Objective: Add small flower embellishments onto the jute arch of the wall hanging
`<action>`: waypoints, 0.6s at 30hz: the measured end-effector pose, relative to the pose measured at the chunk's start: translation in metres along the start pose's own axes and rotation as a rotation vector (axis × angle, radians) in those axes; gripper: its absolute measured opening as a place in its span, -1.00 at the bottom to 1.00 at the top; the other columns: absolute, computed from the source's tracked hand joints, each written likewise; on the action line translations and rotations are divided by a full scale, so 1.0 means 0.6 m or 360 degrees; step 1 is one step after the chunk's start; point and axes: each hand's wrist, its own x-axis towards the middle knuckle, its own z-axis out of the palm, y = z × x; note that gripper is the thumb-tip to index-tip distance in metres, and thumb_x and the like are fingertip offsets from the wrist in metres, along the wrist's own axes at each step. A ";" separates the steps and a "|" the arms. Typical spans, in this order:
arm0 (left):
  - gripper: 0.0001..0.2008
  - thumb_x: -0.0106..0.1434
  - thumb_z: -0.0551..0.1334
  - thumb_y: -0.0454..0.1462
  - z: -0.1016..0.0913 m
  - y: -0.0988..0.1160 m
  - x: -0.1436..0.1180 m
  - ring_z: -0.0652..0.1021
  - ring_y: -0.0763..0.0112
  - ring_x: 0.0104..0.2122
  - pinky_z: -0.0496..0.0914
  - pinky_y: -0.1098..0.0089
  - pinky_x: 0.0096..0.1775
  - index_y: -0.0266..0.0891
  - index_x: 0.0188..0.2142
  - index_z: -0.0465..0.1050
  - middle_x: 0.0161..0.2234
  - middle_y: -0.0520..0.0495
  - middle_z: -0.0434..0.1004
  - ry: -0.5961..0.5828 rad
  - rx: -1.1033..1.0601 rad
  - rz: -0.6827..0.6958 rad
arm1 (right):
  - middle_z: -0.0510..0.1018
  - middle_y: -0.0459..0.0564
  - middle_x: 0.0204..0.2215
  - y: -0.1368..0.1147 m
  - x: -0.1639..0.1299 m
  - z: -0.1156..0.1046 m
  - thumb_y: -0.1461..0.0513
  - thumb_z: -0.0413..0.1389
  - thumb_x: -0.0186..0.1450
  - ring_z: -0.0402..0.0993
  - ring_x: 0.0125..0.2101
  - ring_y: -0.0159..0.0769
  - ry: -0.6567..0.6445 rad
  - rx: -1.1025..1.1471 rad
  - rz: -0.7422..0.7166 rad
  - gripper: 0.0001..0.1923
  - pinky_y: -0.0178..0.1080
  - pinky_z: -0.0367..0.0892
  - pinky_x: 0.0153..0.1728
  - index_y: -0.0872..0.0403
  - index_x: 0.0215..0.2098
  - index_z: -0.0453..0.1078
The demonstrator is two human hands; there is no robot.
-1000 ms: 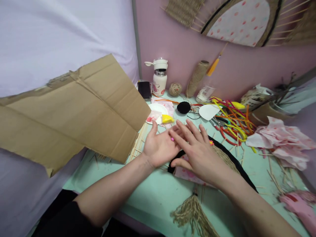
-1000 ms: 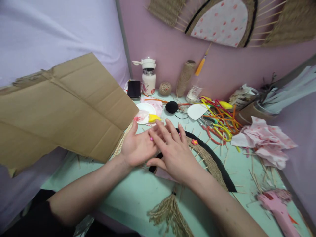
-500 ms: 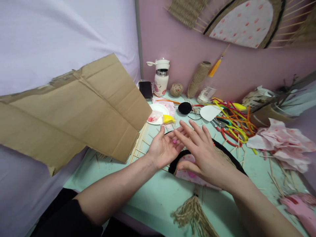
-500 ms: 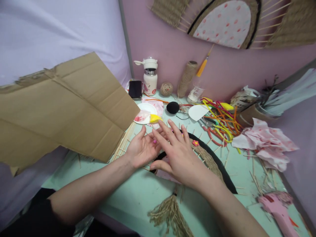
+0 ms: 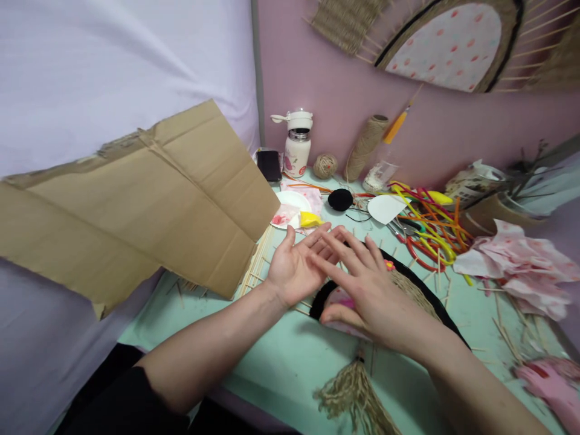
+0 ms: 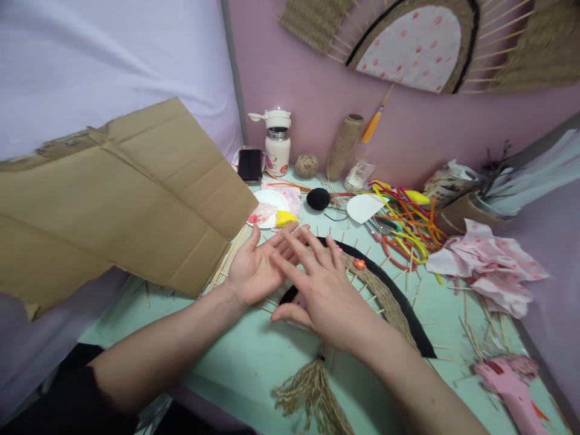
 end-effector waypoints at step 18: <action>-0.22 0.35 -0.11 0.19 0.003 0.009 -0.004 0.53 0.16 0.04 0.34 0.27 0.07 -0.44 0.21 0.24 0.08 -0.39 0.48 -0.0122 -0.0031 -0.0137 | 0.03 0.07 0.41 0.003 0.005 -0.002 -0.12 0.05 0.33 -0.19 0.39 0.12 0.0045 -0.0018 -0.0004 -0.33 0.37 -0.10 0.26 -0.02 0.31 0.23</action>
